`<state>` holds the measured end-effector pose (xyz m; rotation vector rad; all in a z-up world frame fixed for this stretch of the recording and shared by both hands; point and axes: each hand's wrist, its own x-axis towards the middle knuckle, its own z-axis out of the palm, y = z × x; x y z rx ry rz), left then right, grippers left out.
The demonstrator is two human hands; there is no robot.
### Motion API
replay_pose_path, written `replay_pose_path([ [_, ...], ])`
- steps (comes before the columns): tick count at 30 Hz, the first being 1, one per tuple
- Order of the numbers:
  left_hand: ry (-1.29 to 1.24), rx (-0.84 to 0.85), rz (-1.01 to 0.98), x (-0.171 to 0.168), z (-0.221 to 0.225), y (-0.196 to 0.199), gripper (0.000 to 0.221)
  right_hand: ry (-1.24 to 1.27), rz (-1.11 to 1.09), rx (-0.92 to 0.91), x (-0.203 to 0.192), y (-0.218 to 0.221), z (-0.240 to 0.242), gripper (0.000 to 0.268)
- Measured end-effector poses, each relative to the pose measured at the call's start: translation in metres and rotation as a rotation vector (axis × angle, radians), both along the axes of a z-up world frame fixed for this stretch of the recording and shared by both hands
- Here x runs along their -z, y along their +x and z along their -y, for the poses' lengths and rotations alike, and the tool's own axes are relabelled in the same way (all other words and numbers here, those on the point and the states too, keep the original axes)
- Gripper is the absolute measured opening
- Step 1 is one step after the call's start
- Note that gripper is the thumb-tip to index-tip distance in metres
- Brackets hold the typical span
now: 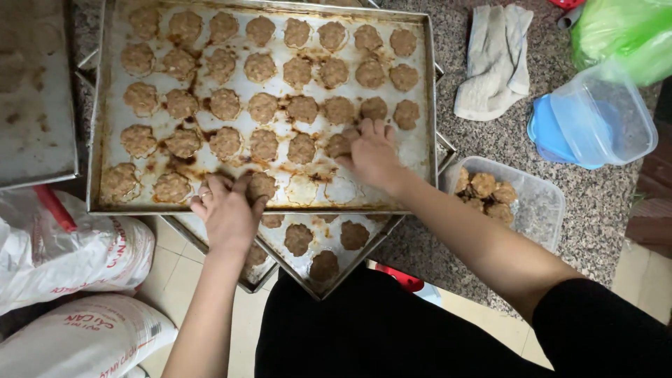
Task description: The person picks up baked items from metal trays and places them into a clear plastic container by hand.
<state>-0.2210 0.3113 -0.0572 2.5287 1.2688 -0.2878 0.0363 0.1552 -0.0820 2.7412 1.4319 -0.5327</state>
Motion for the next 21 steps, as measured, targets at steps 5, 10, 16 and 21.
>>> replay_pose_path([
  [5, -0.157, -0.023, 0.059, 0.013, -0.015, 0.000, 0.051, -0.080, -0.057, 0.059, -0.025, 0.001, -0.006, 0.052],
  [10, -0.377, -0.043, 0.081, -0.020, -0.037, 0.021, 0.036, -0.072, -0.185, 0.065, -0.056, -0.010, -0.026, 0.048],
  [16, -0.413, 0.002, 0.178, -0.022, -0.082, 0.071, 0.033, 0.023, -0.459, 0.234, -0.015, -0.012, -0.058, 0.052],
  [21, -0.181, 0.149, -0.100, 0.035, -0.103, 0.091, 0.062, -0.100, -0.353, 0.254, -0.045, -0.025, -0.067, 0.062],
])
